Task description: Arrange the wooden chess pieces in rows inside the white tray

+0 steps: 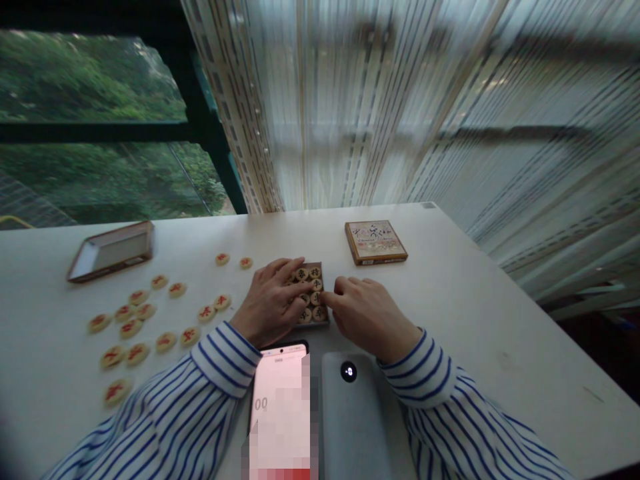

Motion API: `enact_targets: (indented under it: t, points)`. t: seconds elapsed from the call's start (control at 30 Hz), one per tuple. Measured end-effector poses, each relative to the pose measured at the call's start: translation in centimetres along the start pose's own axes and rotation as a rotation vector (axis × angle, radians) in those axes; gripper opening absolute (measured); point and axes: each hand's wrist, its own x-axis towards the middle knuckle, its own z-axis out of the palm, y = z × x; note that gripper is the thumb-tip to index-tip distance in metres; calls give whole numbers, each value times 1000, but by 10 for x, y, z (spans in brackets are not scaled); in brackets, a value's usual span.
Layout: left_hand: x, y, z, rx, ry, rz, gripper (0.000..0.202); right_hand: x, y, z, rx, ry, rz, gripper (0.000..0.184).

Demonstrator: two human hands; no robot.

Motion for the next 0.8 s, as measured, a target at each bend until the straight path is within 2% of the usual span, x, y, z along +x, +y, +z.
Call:
enact_targets:
  t: [0.23, 0.8]
  points:
    - [1, -1, -3, -30, 20, 33, 25, 1, -2, -4, 1, -22, -37, 22]
    - [2, 0, -1, -32, -16, 52, 24, 2, -5, -4, -13, -35, -53, 24]
